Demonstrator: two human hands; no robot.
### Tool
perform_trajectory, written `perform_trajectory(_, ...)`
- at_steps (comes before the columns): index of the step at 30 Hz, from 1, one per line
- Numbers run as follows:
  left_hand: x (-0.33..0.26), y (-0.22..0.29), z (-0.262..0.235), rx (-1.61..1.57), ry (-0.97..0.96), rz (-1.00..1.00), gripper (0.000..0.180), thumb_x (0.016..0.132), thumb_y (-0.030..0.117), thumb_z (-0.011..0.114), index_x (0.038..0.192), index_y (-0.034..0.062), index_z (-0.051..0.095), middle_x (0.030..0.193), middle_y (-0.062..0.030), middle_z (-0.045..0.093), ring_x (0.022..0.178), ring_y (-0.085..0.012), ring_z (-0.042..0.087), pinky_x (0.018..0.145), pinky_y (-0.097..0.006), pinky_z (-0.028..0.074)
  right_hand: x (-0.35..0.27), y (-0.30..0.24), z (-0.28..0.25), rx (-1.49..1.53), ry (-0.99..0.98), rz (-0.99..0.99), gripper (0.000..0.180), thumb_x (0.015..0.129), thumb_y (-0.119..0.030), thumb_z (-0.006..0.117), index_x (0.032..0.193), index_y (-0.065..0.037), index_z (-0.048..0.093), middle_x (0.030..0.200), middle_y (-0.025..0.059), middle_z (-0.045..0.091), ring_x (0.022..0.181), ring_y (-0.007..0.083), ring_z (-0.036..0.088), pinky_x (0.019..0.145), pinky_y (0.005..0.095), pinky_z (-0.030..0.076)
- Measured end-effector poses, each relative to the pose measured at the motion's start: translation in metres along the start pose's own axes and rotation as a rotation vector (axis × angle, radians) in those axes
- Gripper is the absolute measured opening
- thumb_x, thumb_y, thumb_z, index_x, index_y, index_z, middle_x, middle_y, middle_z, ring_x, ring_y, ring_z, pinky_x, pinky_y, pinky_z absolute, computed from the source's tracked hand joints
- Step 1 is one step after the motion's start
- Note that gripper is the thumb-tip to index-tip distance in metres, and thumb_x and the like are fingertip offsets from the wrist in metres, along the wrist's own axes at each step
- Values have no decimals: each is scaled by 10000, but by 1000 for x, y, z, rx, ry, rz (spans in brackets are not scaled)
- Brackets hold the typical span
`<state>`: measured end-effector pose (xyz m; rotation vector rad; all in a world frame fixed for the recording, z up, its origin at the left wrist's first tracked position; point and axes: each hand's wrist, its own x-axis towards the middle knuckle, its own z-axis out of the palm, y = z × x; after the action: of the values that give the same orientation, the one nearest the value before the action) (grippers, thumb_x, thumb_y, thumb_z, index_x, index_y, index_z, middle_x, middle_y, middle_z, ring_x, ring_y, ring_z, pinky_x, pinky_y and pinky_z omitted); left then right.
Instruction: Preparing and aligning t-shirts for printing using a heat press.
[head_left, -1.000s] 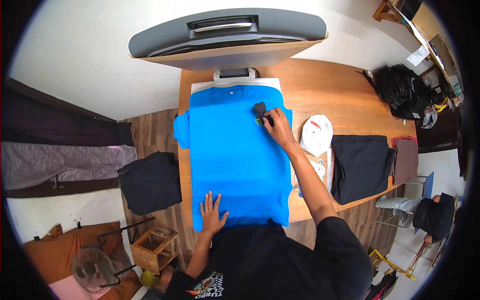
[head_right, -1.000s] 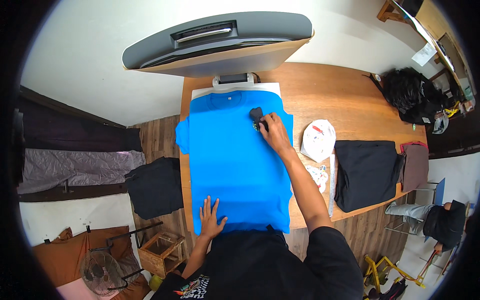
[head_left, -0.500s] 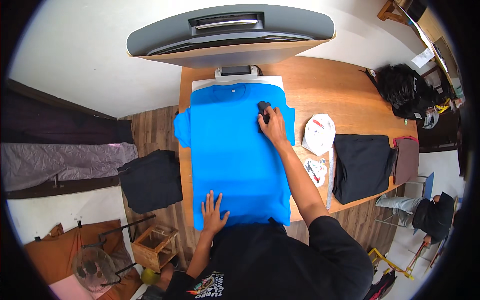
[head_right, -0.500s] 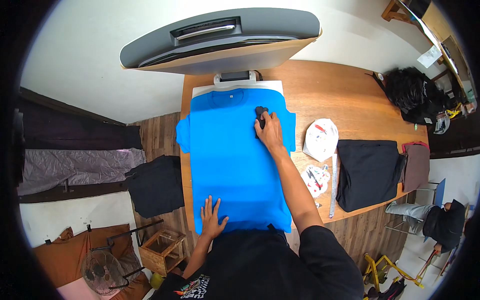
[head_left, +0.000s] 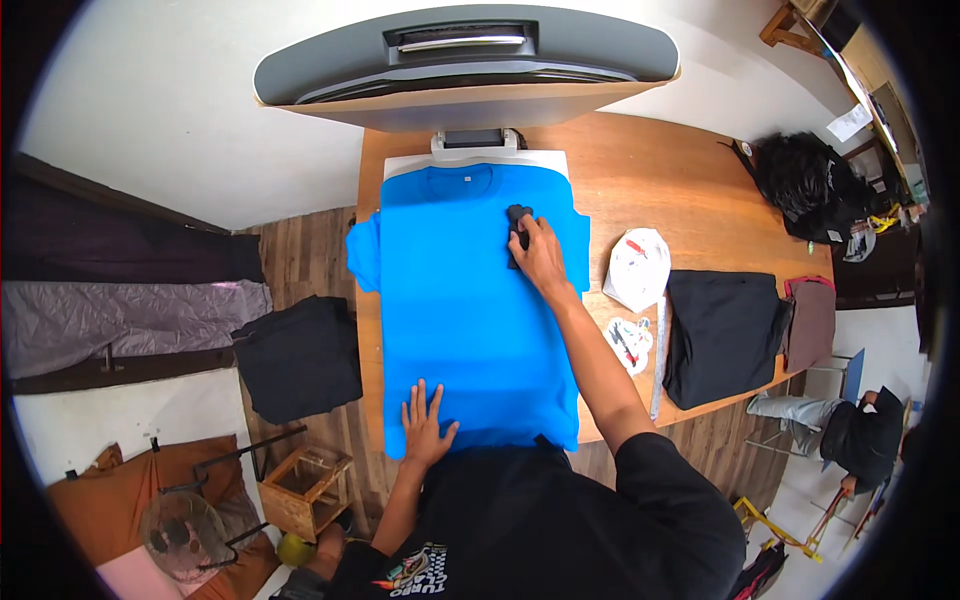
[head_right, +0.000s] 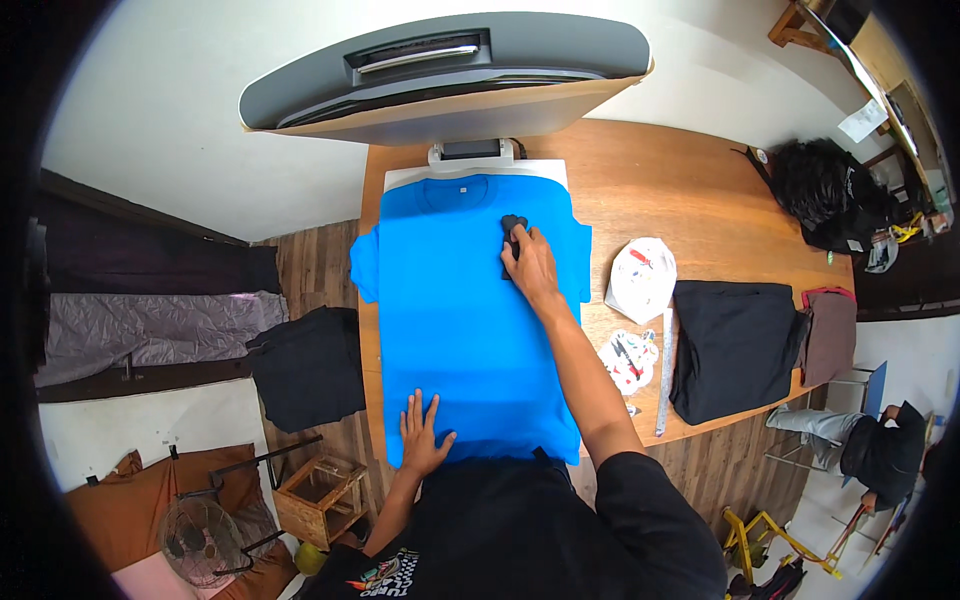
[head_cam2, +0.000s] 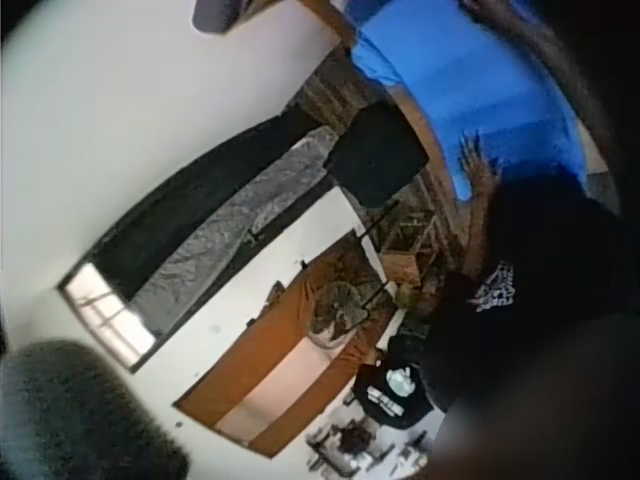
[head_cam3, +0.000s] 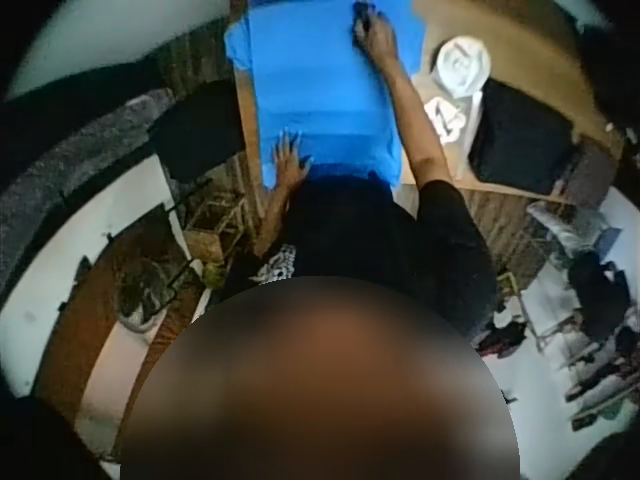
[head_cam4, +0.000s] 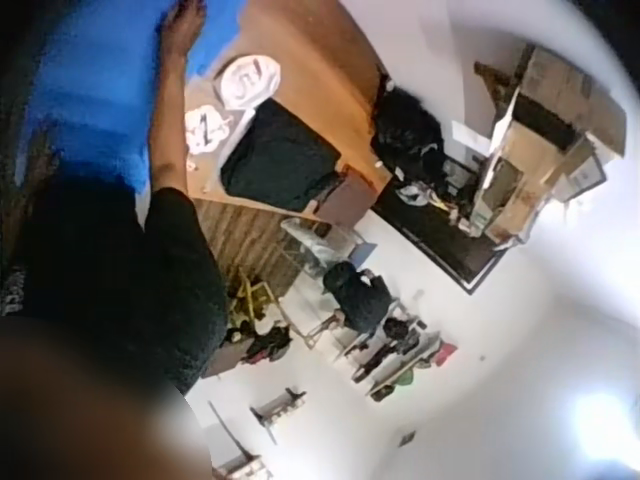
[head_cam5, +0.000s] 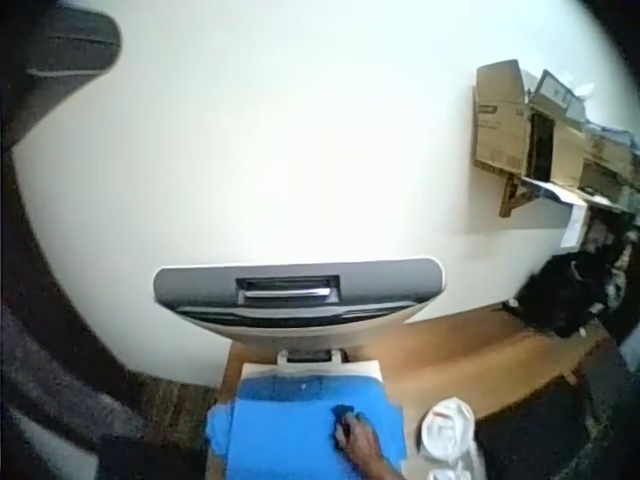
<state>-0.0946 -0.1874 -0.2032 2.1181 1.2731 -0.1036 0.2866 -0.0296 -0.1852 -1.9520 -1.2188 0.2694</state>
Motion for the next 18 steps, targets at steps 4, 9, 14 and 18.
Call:
perform_trajectory(4,-4,-5,1,-12,-93,-11,925,949,414,735,1703,218,236,1779,-182,24,1639,-393,39,1273,-623,78,1,1,-4,34,-1,-99,222,895,-123,762,1043,-14,639,943,216,642,826,419,657,721,486,549)
perform_trajectory(9,-3,-3,1,-6,35,43,920,946,405,729,1701,218,240,1779,-183,32,1638,-394,51,1269,-627,91,-5,10,-36,10,155,4,208,897,-111,765,1023,-20,626,926,191,636,817,362,648,721,474,535)
perform_trajectory(14,-1,1,1,-21,13,2,907,944,388,724,1698,219,249,1778,-183,49,1636,-396,69,1266,-631,102,-7,24,-34,-48,165,29,202,911,-114,758,1023,-13,624,910,198,619,792,356,635,716,457,534)
perform_trajectory(18,-1,-1,-1,16,51,62,915,953,400,724,1703,219,232,1779,-182,19,1639,-392,42,1270,-625,86,-5,31,-19,-37,90,-11,202,919,-121,753,1035,-10,629,948,216,621,809,382,652,722,468,544)
